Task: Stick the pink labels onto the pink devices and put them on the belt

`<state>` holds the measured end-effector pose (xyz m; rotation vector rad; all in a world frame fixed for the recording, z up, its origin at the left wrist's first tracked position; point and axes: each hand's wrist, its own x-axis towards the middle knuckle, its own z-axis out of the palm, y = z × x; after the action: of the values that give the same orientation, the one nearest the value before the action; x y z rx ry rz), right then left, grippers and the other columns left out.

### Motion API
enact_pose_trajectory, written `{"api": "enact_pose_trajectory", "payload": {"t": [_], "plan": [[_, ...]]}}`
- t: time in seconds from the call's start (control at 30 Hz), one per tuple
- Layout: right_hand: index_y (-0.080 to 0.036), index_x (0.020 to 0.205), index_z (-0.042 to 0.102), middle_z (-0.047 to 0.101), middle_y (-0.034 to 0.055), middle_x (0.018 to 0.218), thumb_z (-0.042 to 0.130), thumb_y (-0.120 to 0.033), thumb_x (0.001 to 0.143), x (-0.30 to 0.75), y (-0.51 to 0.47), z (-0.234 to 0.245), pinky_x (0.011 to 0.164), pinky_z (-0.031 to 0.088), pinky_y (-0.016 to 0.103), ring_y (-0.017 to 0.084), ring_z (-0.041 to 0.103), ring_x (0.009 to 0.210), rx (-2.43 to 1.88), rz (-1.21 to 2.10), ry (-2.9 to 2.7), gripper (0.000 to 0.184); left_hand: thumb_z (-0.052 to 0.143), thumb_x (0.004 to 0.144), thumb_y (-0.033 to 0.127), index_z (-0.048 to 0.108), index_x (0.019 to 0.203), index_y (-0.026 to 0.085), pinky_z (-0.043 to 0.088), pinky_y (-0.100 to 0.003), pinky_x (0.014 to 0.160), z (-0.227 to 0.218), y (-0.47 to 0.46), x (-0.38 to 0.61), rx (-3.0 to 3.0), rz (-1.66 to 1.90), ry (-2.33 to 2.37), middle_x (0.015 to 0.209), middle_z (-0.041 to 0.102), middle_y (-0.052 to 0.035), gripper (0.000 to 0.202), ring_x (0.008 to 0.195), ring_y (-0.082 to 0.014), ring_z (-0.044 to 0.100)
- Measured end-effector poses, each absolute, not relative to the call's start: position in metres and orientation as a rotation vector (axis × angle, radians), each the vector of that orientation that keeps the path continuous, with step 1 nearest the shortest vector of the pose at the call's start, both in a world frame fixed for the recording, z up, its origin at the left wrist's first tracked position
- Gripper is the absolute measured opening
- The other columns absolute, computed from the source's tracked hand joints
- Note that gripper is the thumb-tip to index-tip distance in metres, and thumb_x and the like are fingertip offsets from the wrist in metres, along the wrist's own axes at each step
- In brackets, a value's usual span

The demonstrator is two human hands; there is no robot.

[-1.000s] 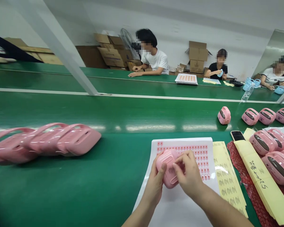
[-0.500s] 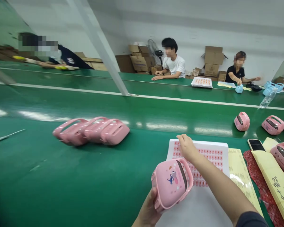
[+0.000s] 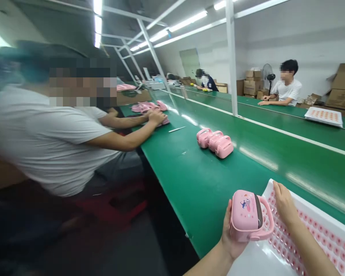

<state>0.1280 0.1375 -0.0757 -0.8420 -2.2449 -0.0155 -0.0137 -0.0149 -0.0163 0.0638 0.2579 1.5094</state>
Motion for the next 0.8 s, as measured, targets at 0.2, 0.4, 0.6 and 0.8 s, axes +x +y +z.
{"api": "enact_pose_trajectory", "payload": {"t": [0.2,0.4,0.6,0.8], "plan": [[-0.02,0.124,0.034,0.052,0.0127,0.096,0.026,-0.018,0.087,0.132,0.131,-0.076,0.073,0.051,0.042,0.026,0.056,0.086,-0.848,-0.088,-2.255,0.037,0.064,0.068,0.056,0.063,0.105,0.01,0.031,-0.037,0.098,-0.029,-0.014,-0.011,-0.002,1.491,0.187,0.112,0.065,-0.0122,0.059,0.122,-0.0281,0.042],[-0.015,0.126,0.032,0.05,0.013,0.094,0.037,-0.039,0.084,0.14,0.149,-0.07,0.075,0.049,0.046,0.03,0.057,0.084,-0.994,-0.033,-2.225,0.049,0.064,0.062,0.063,0.065,0.101,0.009,0.032,-0.038,0.095,-0.037,-0.019,0.002,0.173,1.363,0.257,0.103,0.068,-0.0134,0.067,0.115,-0.0313,0.049],[-0.018,0.122,0.04,0.052,0.0087,0.094,0.045,-0.023,0.076,0.136,0.158,-0.047,0.072,0.05,0.041,0.023,0.059,0.073,-1.179,0.437,-2.3,0.046,0.067,0.063,0.058,0.064,0.105,0.009,0.032,-0.038,0.097,-0.03,-0.019,0.002,0.159,1.296,0.293,0.105,0.068,-0.0122,0.064,0.115,-0.0296,0.049],[-0.018,0.121,0.042,0.054,0.0032,0.089,0.054,-0.009,0.069,0.128,0.166,-0.033,0.067,0.051,0.032,0.013,0.056,0.058,-1.335,0.776,-2.139,0.054,0.065,0.071,0.048,0.067,0.099,0.011,0.037,-0.039,0.094,-0.025,-0.012,-0.003,0.074,1.307,0.319,0.102,0.069,-0.0121,0.046,0.104,-0.0277,0.058]]}}
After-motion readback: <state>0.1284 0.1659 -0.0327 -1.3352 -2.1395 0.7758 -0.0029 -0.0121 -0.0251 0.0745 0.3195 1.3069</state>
